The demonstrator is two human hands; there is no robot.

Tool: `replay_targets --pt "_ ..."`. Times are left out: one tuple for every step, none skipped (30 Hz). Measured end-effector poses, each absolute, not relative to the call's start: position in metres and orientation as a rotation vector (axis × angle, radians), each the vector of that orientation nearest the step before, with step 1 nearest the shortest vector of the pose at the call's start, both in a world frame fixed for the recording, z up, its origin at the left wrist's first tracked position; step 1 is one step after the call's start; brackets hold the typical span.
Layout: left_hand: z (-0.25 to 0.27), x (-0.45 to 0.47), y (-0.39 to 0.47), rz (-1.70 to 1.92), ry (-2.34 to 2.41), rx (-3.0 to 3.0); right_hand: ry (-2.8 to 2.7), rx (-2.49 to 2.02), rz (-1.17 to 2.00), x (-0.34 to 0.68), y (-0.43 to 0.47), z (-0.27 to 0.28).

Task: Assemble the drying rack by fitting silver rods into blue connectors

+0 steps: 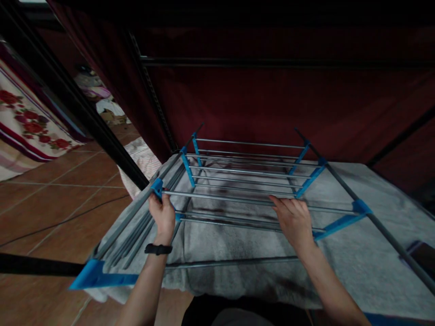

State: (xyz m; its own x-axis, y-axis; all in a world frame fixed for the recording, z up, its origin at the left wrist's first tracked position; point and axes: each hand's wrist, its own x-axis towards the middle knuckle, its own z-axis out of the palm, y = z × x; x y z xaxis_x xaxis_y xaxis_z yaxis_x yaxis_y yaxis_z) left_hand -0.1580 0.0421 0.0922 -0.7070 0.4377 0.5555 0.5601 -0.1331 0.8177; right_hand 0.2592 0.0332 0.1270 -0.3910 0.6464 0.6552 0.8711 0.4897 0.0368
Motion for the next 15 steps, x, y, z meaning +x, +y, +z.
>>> replay_targets --pt "0.092 -0.156 0.041 -1.982 -2.001 -1.155 -2.166 -1.230 -0.516 0.261 0.034 0.127" --pt "0.093 -0.154 0.041 -1.983 -1.998 -1.156 -2.175 -1.214 -0.525 0.262 0.035 0.128" --pt "0.093 -0.152 0.040 -1.985 -1.995 -1.160 -2.186 -1.201 -0.535 0.263 0.036 0.129" --pt "0.094 -0.150 0.040 -1.983 -1.994 -1.167 -2.199 -1.189 -0.547 0.264 0.037 0.131" --pt "0.095 -0.148 0.039 -1.977 -1.995 -1.174 -2.211 -1.179 -0.561 0.264 0.038 0.132" --pt "0.095 -0.146 0.039 -1.969 -1.998 -1.179 -2.221 -1.171 -0.576 0.264 0.040 0.133" --pt "0.096 -0.145 0.039 -1.960 -2.002 -1.182 -2.230 -1.163 -0.591 0.264 0.041 0.135" --pt "0.096 -0.145 0.039 -1.954 -2.005 -1.181 -2.237 -1.156 -0.603 0.264 0.042 0.136" --pt "0.096 -0.144 0.040 -1.953 -2.005 -1.178 -2.242 -1.145 -0.611 0.263 0.043 0.137" --pt "0.096 -0.145 0.040 -1.956 -2.002 -1.173 -2.245 -1.134 -0.613 0.263 0.044 0.137" --pt "0.096 -0.145 0.041 -1.964 -1.996 -1.168 -2.247 -1.124 -0.611 0.263 0.045 0.138" --pt "0.095 -0.146 0.042 -1.976 -1.988 -1.160 -2.250 -1.116 -0.608 0.262 0.046 0.138" --pt "0.095 -0.146 0.042 -1.990 -1.980 -1.152 -2.255 -1.109 -0.602 0.262 0.047 0.139" --pt "0.095 -0.147 0.043 -2.004 -1.974 -1.145 -2.263 -1.102 -0.594 0.263 0.048 0.139" --pt "0.094 -0.148 0.044 -2.014 -1.972 -1.141 -2.275 -1.097 -0.584 0.263 0.049 0.140"
